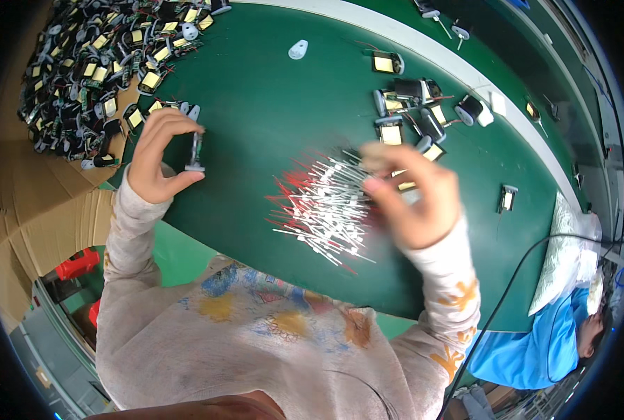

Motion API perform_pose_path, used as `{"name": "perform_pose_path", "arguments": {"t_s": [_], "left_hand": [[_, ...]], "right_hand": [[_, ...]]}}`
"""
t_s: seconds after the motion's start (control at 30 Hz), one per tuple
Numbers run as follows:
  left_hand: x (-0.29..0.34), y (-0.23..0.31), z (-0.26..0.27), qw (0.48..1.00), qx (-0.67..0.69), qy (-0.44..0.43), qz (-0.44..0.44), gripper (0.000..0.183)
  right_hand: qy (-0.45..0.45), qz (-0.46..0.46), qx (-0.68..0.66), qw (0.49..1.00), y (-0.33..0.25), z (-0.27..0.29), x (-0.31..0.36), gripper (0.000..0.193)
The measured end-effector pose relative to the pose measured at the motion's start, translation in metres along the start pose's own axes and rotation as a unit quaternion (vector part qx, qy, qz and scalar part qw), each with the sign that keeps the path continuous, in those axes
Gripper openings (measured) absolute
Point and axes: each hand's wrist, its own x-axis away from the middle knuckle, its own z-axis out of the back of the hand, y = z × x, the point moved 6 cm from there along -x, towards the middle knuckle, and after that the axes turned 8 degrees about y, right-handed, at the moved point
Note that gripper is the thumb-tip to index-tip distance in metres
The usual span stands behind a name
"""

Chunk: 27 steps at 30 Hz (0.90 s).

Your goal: The person picks up a white plastic housing and inserts several thin wires into it by hand before snapping the assembly onto a black electronic component.

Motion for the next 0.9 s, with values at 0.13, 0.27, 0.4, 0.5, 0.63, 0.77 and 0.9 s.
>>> {"name": "perform_pose_path", "arguments": {"t_s": [0.13,0.27,0.4,0.5,0.63,0.77,0.9], "left_hand": [[-0.043,0.033,-0.032,0.985,0.164,0.042,-0.031,0.059],[-0.066,0.054,-0.059,0.928,0.368,0.049,0.026,0.047],[-0.065,0.050,-0.070,0.830,0.540,0.091,0.109,0.030],[-0.065,0.048,-0.073,0.875,0.456,0.087,0.136,0.061],[-0.062,0.044,-0.078,0.864,0.470,0.085,0.161,0.058],[-0.056,0.037,-0.078,0.849,0.491,0.128,0.146,0.050],[-0.058,0.043,-0.080,0.869,0.464,0.100,0.138,0.041]], "right_hand": [[-0.049,0.093,0.136,0.985,0.003,-0.030,0.014,0.024],[-0.060,0.120,0.161,0.978,0.003,-0.045,0.015,0.020],[-0.050,0.157,0.194,0.967,-0.003,-0.050,0.017,0.015],[-0.045,0.143,0.213,0.965,0.009,-0.052,0.018,0.016],[-0.075,0.138,0.198,0.968,0.010,-0.045,0.015,0.015],[-0.001,0.128,0.093,0.987,-0.007,0.005,0.001,0.015],[0.051,0.042,-0.235,0.970,0.004,0.033,0.000,0.008]]}}
